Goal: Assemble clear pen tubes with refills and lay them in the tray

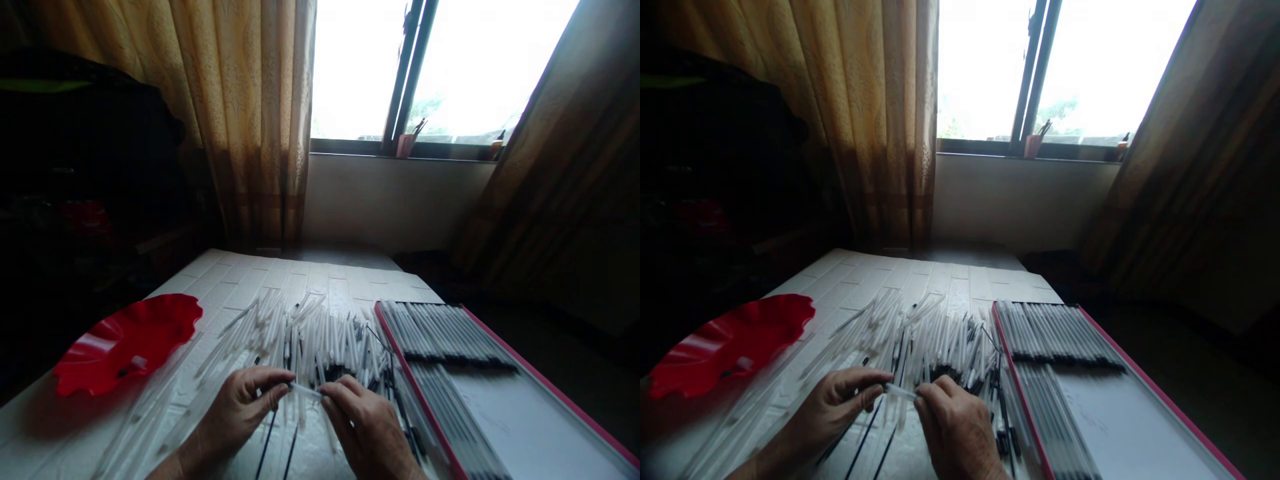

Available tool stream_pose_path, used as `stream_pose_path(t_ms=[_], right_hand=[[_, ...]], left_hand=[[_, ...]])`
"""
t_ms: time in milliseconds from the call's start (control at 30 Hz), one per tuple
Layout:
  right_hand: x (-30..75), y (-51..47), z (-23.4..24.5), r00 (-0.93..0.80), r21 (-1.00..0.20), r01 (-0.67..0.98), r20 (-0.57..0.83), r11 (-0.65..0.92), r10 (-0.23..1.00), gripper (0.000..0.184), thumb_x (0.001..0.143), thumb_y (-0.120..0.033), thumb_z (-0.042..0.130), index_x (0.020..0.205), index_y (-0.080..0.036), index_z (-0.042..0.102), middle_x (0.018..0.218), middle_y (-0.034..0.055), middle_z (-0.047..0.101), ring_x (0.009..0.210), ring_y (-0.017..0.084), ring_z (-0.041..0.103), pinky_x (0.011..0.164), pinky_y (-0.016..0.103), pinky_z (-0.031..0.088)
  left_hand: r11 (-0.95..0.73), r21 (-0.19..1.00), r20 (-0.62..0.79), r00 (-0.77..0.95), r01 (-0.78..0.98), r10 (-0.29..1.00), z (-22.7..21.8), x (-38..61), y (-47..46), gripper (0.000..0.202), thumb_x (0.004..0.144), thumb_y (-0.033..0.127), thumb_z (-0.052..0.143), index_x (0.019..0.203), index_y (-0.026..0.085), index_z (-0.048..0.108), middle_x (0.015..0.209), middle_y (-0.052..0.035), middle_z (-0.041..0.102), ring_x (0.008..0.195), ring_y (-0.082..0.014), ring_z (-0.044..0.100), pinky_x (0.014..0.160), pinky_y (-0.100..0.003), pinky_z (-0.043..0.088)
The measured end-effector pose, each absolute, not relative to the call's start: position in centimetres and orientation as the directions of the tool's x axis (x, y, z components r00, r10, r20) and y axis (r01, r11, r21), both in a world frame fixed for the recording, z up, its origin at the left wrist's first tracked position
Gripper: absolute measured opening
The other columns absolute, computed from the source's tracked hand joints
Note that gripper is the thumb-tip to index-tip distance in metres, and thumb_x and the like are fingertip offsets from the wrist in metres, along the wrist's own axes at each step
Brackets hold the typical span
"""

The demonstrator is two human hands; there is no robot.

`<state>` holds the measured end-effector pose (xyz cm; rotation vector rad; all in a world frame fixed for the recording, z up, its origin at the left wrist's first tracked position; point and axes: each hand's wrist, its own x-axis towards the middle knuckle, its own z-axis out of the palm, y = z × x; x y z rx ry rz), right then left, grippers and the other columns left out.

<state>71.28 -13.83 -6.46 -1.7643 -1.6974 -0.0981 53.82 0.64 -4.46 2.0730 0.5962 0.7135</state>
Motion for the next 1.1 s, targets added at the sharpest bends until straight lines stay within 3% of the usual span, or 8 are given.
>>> stream_pose_path(t_ms=[100, 300, 467, 600, 700, 800, 967, 1100], right_hand=[[71.24, -13.92, -6.76, 0.173, -0.436, 0.895, 0.53, 0.092, 0.83, 0.024, 0.093, -0.026, 0.05, 0.115, -0.022, 0.058, 0.087, 0.0032, 0.07, 0.063, 0.016, 0.066, 0.06, 0.023, 0.046], [71.38, -13.99, -6.63, 0.167, -0.435, 0.897, 0.49, 0.074, 0.855, 0.008, 0.09, -0.02, 0.049, 0.09, -0.022, 0.057, 0.078, 0.0007, 0.067, 0.063, 0.015, 0.065, 0.058, 0.022, 0.044], [71.44, -13.97, -6.2, 0.164, -0.435, 0.898, 0.473, 0.068, 0.866, 0.02, 0.098, -0.025, 0.045, 0.101, -0.025, 0.065, 0.086, 0.0023, 0.068, 0.072, 0.017, 0.07, 0.063, 0.023, 0.046], [71.49, -14.01, -6.72, 0.182, -0.451, 0.889, 0.508, 0.079, 0.842, 0.026, 0.088, -0.021, 0.054, 0.114, -0.023, 0.057, 0.092, 0.0026, 0.07, 0.068, 0.017, 0.069, 0.063, 0.024, 0.047], [71.63, -14.01, -6.93, 0.196, -0.452, 0.889, 0.515, 0.07, 0.835, 0.012, 0.086, -0.017, 0.051, 0.096, -0.023, 0.054, 0.079, -0.0008, 0.067, 0.058, 0.014, 0.065, 0.058, 0.023, 0.044], [71.82, -13.99, -6.66, 0.18, -0.436, 0.897, 0.506, 0.071, 0.843, 0.007, 0.091, -0.02, 0.048, 0.089, -0.023, 0.055, 0.077, -0.0005, 0.065, 0.063, 0.016, 0.066, 0.058, 0.023, 0.044], [72.01, -14.04, -6.36, 0.162, -0.434, 0.898, 0.478, 0.071, 0.863, 0.019, 0.096, -0.025, 0.046, 0.101, -0.027, 0.064, 0.086, 0.001, 0.068, 0.071, 0.017, 0.07, 0.063, 0.023, 0.047], [72.11, -14.17, -6.77, 0.187, -0.435, 0.899, 0.483, 0.05, 0.856, 0.028, 0.085, -0.02, 0.056, 0.113, -0.025, 0.058, 0.091, 0.0017, 0.07, 0.07, 0.018, 0.07, 0.062, 0.024, 0.048]], left_hand=[[-0.524, 0.839, 0.268, 0.726, 0.148, 0.634, -4.5, 53.69, 0.62, 0.024, 0.081, 0.033, 0.064, 0.092, 0.019, 0.081, 0.07, -0.0054, 0.076, 0.055, -0.0151, 0.063, 0.052, -0.021, 0.051], [-0.512, 0.848, 0.264, 0.724, 0.141, 0.637, -4.6, 53.6, 0.77, 0.024, 0.081, 0.033, 0.065, 0.094, 0.019, 0.081, 0.069, -0.005, 0.075, 0.054, -0.0148, 0.062, 0.052, -0.021, 0.051], [-0.509, 0.849, 0.268, 0.714, 0.142, 0.647, -4.36, 53.75, 0.73, 0.024, 0.08, 0.032, 0.066, 0.092, 0.019, 0.081, 0.069, -0.0054, 0.075, 0.055, -0.0152, 0.062, 0.052, -0.021, 0.051], [-0.513, 0.845, 0.264, 0.717, 0.151, 0.646, -4.38, 53.73, 0.76, 0.024, 0.08, 0.032, 0.065, 0.092, 0.019, 0.081, 0.068, -0.0054, 0.075, 0.055, -0.0151, 0.062, 0.052, -0.021, 0.05], [-0.497, 0.852, 0.243, 0.718, 0.164, 0.653, -4.45, 53.71, 0.82, 0.026, 0.08, 0.033, 0.065, 0.093, 0.018, 0.081, 0.067, -0.0058, 0.075, 0.055, -0.0151, 0.062, 0.051, -0.021, 0.05], [-0.479, 0.863, 0.235, 0.713, 0.16, 0.661, -4.43, 53.72, 0.89, 0.027, 0.08, 0.034, 0.065, 0.093, 0.017, 0.081, 0.069, -0.0064, 0.075, 0.056, -0.0152, 0.063, 0.053, -0.022, 0.051], [-0.444, 0.882, 0.218, 0.701, 0.156, 0.679, -4.18, 53.69, 1.01, 0.027, 0.078, 0.034, 0.065, 0.09, 0.017, 0.081, 0.068, -0.0067, 0.075, 0.054, -0.0153, 0.063, 0.051, -0.021, 0.052], [-0.448, 0.88, 0.223, 0.698, 0.156, 0.68, -4.18, 53.57, 1.22, 0.027, 0.078, 0.035, 0.065, 0.091, 0.018, 0.081, 0.071, -0.0067, 0.077, 0.057, -0.016, 0.066, 0.055, -0.022, 0.054]])
